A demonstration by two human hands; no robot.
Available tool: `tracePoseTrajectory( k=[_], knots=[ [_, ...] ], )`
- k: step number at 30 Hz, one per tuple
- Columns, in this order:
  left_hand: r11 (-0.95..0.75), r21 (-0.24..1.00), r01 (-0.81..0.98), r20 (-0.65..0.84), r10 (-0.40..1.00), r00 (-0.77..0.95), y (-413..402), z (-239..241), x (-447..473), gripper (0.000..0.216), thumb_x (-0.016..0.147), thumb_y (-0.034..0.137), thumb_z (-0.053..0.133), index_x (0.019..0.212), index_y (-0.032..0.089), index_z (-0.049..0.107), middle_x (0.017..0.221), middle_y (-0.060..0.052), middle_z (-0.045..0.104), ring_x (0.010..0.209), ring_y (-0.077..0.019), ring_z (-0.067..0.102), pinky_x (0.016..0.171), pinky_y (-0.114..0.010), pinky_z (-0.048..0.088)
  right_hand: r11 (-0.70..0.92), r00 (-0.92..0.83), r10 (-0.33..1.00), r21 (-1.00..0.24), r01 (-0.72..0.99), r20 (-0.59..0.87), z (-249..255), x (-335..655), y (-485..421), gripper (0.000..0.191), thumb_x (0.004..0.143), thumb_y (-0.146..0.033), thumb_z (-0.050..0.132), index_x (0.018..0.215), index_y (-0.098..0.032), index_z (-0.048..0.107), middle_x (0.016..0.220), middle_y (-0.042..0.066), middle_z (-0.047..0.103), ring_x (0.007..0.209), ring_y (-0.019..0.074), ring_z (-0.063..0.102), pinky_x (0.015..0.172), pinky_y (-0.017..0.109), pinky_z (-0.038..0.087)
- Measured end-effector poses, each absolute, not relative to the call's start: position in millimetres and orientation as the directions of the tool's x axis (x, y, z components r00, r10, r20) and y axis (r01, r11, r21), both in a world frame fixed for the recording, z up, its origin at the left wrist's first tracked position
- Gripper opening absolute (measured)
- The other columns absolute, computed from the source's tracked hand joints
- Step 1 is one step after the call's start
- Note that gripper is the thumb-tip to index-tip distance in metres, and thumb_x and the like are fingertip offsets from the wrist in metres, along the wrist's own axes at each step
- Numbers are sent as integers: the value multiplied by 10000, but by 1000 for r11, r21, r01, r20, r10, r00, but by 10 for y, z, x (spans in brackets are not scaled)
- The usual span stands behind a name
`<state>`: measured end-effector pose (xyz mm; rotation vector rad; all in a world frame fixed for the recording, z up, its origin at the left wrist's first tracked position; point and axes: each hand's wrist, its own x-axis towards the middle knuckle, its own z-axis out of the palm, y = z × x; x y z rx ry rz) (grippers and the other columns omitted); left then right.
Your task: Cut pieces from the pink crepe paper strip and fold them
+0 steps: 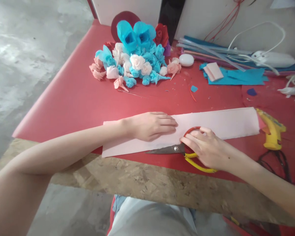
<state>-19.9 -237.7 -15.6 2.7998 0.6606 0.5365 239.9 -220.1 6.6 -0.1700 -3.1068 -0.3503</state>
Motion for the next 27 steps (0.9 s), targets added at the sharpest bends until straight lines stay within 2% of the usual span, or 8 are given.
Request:
tracePoseTrajectory(
  k=[11,20,24,27],
  knots=[
    [-873,289,392,294,470,832,-2377,-181,-191,383,864,127,355,1193,118,550,1295,-144,540,1226,-229,476,1045,-396,377,975,-997,55,217,44,-47,27,2203,-2227,317,744,-90,408,1040,-110,520,901,89,596,799,225,438,796,384,297],
    [-882,273,384,315,459,831,-2373,-176,-191,385,854,114,351,1177,93,559,1281,-151,550,1210,-241,490,1031,-395,392,975,-999,-31,221,-36,-23,29,2187,-2144,255,814,-73,367,992,-118,543,762,51,546,755,204,428,761,342,299],
    [-885,271,378,330,454,828,-2372,-171,-194,383,859,110,336,1163,84,568,1269,-158,557,1196,-246,503,1019,-398,403,971,-995,-85,227,-71,56,67,2172,-2151,213,825,-39,392,912,-117,571,657,19,498,690,175,419,746,316,306],
    [-884,275,377,324,455,829,-2374,-172,-194,389,838,100,352,1160,91,569,1274,-159,553,1203,-241,497,1026,-397,397,966,-986,-111,247,-78,121,102,2172,-2191,205,821,-21,404,866,-116,580,651,21,515,682,164,422,757,312,309]
  ],
)
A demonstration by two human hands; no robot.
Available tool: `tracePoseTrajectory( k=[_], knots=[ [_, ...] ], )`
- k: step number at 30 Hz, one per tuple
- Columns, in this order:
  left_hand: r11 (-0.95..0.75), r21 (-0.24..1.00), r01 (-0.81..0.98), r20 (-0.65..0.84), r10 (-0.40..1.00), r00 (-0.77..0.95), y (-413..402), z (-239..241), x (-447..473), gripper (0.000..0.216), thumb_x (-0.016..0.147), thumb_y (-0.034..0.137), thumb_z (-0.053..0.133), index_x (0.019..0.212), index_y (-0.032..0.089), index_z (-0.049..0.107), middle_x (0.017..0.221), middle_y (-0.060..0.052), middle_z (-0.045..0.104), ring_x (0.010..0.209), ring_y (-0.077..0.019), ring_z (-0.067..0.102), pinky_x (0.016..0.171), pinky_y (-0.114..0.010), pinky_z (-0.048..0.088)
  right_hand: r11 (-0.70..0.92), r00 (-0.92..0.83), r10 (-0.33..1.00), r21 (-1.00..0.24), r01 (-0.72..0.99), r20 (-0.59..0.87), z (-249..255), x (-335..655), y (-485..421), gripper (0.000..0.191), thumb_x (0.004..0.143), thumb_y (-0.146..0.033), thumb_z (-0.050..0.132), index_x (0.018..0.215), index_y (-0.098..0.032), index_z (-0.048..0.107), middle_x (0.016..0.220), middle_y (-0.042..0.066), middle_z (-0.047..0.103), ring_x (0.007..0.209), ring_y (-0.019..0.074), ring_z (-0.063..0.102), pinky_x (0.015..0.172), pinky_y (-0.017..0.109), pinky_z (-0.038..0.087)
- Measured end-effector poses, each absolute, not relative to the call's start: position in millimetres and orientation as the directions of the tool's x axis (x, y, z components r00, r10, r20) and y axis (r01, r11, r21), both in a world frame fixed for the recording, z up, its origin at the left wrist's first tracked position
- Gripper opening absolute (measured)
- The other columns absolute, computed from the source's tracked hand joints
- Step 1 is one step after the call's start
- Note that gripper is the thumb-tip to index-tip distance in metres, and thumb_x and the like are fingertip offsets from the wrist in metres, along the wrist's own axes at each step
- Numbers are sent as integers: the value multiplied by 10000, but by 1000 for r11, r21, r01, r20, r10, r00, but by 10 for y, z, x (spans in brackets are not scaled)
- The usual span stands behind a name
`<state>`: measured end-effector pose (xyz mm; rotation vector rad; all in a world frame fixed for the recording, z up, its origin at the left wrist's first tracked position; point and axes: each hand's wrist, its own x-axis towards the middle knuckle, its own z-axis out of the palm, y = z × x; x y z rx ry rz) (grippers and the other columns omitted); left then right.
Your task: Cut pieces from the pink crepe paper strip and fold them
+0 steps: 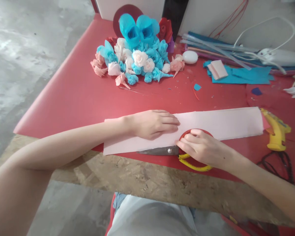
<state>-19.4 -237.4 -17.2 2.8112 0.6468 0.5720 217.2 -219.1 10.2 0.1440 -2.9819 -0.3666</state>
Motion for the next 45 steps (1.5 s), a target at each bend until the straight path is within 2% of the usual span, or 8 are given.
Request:
tracePoseTrajectory(
  k=[6,13,19,26,33,37,40,45],
  knots=[
    [-876,279,393,305,469,829,-2382,-167,-192,393,841,97,349,1169,104,565,1291,-150,543,1215,-232,486,1036,-397,388,966,-999,41,255,47,30,53,2281,-2287,293,831,-91,361,1056,-161,535,871,53,579,814,194,432,819,354,296],
    [-879,285,383,310,463,830,-2377,-155,-193,393,853,109,338,1168,73,570,1281,-163,548,1204,-252,495,1031,-401,389,956,-995,98,279,91,-11,61,2214,-2394,337,834,-104,333,1125,-105,503,925,96,553,847,227,423,820,395,295],
    [-872,315,375,312,468,826,-2373,-162,-190,376,882,146,341,1191,83,546,1279,-169,549,1209,-245,494,1035,-409,387,953,-999,48,299,44,-6,87,2054,-2443,341,854,-117,298,1118,-75,510,917,108,547,790,223,411,809,410,301],
    [-841,373,392,349,519,781,-2397,-197,-179,439,910,220,402,1301,21,399,1224,-223,572,1155,-267,529,983,-422,428,969,-994,106,226,97,-28,155,2000,-2446,265,864,-102,375,1073,-136,534,875,69,570,837,212,427,824,372,296],
    [-848,374,374,370,507,779,-2389,-223,-189,451,910,199,385,1326,26,370,1241,-214,562,1165,-269,519,994,-415,416,944,-996,15,328,-16,-92,175,1945,-2388,231,861,-83,377,989,-133,563,773,48,558,733,197,437,762,367,310],
    [-841,384,380,342,512,788,-2386,-226,-193,460,907,183,372,1350,62,349,1271,-192,545,1185,-259,503,1009,-419,400,958,-997,-41,287,-23,58,123,1943,-2354,224,859,-44,371,885,-138,572,677,19,528,703,176,442,766,344,318],
    [-846,381,372,348,504,790,-2387,-225,-196,449,909,179,367,1334,36,364,1267,-209,543,1182,-261,504,998,-415,410,962,-985,-85,269,-42,148,105,1940,-2350,231,857,-34,367,833,-139,572,634,6,502,664,166,435,753,333,323],
    [-849,371,376,348,502,791,-2388,-216,-195,447,910,187,372,1322,13,374,1266,-216,541,1175,-272,508,1001,-418,407,954,-999,-18,301,-8,30,153,1981,-2407,237,844,-50,379,974,-124,563,749,31,549,721,180,448,794,356,325]
  ],
)
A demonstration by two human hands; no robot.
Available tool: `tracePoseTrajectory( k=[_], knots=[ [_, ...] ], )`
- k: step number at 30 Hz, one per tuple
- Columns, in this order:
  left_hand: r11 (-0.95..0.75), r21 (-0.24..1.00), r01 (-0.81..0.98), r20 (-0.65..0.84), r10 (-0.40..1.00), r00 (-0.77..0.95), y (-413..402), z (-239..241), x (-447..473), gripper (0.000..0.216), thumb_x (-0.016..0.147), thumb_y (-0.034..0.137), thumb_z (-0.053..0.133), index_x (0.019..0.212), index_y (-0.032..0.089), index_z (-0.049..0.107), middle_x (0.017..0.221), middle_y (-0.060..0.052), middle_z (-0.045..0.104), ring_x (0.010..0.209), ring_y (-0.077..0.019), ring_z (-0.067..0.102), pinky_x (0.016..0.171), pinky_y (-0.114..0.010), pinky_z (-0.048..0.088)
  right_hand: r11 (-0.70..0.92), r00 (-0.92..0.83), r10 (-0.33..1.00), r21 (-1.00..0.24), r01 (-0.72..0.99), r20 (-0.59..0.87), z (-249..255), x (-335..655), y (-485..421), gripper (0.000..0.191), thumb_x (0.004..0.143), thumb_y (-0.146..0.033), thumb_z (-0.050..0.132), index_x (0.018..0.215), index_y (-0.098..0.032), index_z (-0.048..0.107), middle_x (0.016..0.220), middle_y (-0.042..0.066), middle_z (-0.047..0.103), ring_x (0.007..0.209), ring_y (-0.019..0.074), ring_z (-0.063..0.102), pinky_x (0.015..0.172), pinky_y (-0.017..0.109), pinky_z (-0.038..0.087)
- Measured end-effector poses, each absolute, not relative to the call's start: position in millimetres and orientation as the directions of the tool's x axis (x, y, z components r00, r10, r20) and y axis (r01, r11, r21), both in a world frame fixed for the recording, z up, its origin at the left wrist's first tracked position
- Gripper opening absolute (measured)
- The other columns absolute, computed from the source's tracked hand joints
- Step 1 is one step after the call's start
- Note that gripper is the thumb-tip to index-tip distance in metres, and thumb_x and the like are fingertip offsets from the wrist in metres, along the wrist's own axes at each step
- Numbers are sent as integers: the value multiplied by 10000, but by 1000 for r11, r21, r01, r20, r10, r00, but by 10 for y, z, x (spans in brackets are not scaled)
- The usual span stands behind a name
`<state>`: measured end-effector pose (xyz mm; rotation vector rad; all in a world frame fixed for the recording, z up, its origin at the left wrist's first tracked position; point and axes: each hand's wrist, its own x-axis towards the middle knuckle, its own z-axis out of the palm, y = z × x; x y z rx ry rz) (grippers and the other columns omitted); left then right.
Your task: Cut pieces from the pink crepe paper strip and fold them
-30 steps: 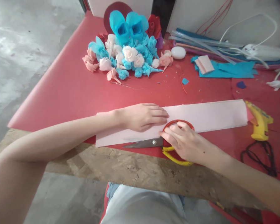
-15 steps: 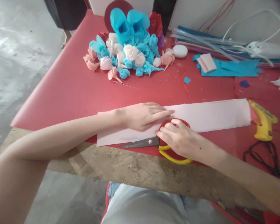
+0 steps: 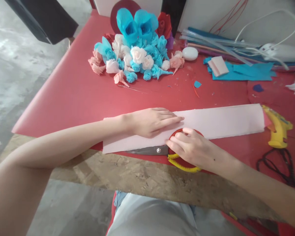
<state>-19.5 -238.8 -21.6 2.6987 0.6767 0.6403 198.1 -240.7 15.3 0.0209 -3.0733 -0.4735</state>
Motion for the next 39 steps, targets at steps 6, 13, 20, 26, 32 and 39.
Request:
tracePoseTrajectory(
  k=[6,13,20,26,32,39],
  knots=[
    [-845,387,368,348,504,790,-2384,-208,-195,434,896,146,366,1319,51,389,1259,-210,549,1177,-257,513,994,-425,410,960,-995,96,261,101,29,133,2049,-2476,331,817,-107,359,1112,-84,506,933,107,560,853,230,438,869,413,305],
    [-844,396,361,356,504,787,-2385,-208,-187,454,903,167,386,1322,-6,358,1266,-222,541,1164,-270,518,995,-408,407,945,-994,81,324,53,-74,105,1934,-2539,313,819,-130,338,1075,-123,517,880,92,533,782,234,417,753,411,307],
    [-832,423,359,358,517,777,-2387,-212,-182,479,900,178,405,1360,75,317,1247,-194,566,1169,-245,521,988,-401,410,948,-998,45,317,27,-50,161,1736,-2559,237,844,-140,346,1003,-139,522,805,64,520,732,210,411,709,375,291],
    [-828,439,349,353,516,780,-2379,-212,-191,494,922,176,368,1392,77,258,1247,-209,560,1170,-247,520,970,-403,419,947,-999,36,321,25,-28,160,1730,-2516,187,862,-119,363,944,-155,526,760,44,527,714,193,420,715,356,292],
    [-833,423,356,344,511,788,-2384,-207,-202,476,914,151,348,1372,38,284,1260,-228,540,1155,-257,524,962,-405,421,963,-995,-68,265,-47,72,139,1716,-2464,194,852,-43,369,844,-149,531,651,1,483,660,165,432,721,337,289],
    [-833,413,368,329,513,793,-2387,-194,-206,499,897,140,364,1375,36,266,1278,-225,527,1157,-256,518,973,-406,410,959,-999,-6,282,-15,-31,205,1778,-2505,203,832,-66,381,945,-138,534,752,32,520,734,195,453,749,364,297]
  ],
)
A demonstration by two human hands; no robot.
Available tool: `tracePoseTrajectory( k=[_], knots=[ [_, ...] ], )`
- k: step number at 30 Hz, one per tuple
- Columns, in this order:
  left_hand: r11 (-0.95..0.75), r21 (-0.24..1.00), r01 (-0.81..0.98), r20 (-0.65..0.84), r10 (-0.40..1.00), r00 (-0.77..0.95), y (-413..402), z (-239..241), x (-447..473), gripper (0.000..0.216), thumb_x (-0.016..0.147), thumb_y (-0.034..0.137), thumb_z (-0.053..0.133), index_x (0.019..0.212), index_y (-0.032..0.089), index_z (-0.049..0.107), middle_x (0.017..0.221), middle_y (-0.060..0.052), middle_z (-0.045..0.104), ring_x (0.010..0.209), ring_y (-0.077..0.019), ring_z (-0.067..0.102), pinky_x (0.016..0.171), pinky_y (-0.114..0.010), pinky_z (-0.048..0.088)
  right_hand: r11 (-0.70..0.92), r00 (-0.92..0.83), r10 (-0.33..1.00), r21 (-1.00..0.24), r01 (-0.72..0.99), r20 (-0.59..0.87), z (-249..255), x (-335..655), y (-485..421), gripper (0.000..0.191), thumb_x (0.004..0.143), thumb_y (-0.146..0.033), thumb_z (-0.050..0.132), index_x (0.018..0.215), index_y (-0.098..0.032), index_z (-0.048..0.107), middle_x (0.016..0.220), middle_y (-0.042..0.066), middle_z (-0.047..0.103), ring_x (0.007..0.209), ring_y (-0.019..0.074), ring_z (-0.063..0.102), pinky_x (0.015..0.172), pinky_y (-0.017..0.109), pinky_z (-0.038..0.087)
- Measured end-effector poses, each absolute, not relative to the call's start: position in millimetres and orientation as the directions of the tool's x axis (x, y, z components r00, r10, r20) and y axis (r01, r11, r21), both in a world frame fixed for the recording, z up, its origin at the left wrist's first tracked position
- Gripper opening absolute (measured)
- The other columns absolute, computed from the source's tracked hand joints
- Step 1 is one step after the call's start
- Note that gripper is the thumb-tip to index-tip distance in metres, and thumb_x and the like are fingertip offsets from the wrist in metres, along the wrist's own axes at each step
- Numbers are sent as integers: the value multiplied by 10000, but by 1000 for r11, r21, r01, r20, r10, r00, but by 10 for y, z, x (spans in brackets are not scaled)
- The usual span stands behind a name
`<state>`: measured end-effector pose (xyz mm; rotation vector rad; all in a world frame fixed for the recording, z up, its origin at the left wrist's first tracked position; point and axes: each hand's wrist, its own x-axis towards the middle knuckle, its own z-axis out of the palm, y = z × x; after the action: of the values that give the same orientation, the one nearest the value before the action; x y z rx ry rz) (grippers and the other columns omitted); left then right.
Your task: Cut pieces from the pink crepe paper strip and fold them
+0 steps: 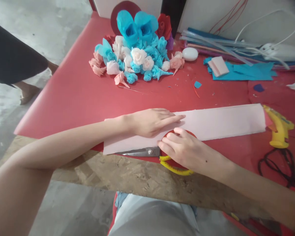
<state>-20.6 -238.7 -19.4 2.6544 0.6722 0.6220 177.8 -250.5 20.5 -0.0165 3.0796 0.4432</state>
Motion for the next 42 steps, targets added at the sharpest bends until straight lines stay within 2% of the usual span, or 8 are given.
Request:
tracePoseTrajectory(
  k=[3,8,13,20,29,37,42],
  knots=[
    [-822,421,385,317,530,786,-2388,-197,-203,507,898,150,392,1376,42,263,1255,-212,550,1120,-252,538,964,-395,413,956,-995,47,293,20,-83,209,1830,-2543,245,816,-105,373,1009,-126,523,838,71,529,760,222,439,726,386,298],
    [-827,427,366,348,524,778,-2378,-219,-201,529,896,158,414,1378,27,242,1221,-220,569,1077,-248,556,928,-371,429,953,-993,81,299,52,-85,181,1808,-2603,250,811,-130,369,1008,-131,523,821,74,502,752,228,412,692,387,287],
    [-830,434,350,358,515,778,-2372,-215,-207,525,912,176,392,1378,0,228,1188,-237,581,1060,-244,565,925,-365,424,956,-996,74,287,60,-39,194,1673,-2658,230,818,-127,359,972,-144,529,795,64,484,742,219,399,669,374,281],
    [-811,454,369,325,536,779,-2380,-194,-213,556,917,201,406,1410,57,193,1239,-212,562,1054,-242,566,917,-376,424,962,-997,68,263,76,38,218,1538,-2659,188,851,-109,353,901,-166,525,721,32,487,697,192,405,674,340,288],
    [-790,471,393,261,551,793,-2375,-172,-211,542,904,181,410,1399,58,226,1250,-213,549,1090,-242,545,944,-379,407,982,-994,-54,183,-35,99,169,1531,-2588,212,845,-45,355,800,-169,521,630,5,465,667,171,416,675,311,289],
    [-809,464,360,311,529,790,-2377,-213,-213,587,902,200,426,1408,54,168,1231,-203,569,1076,-241,555,936,-374,408,962,-998,57,268,44,-41,202,1593,-2619,207,819,-112,372,957,-150,521,764,56,491,729,222,417,700,372,304],
    [-792,482,376,284,547,788,-2377,-194,-215,561,914,202,412,1409,64,186,1251,-198,557,1093,-235,548,942,-370,404,960,-997,62,275,47,-44,211,1546,-2668,189,827,-119,355,932,-148,509,765,56,471,723,220,412,666,364,301]
  ],
)
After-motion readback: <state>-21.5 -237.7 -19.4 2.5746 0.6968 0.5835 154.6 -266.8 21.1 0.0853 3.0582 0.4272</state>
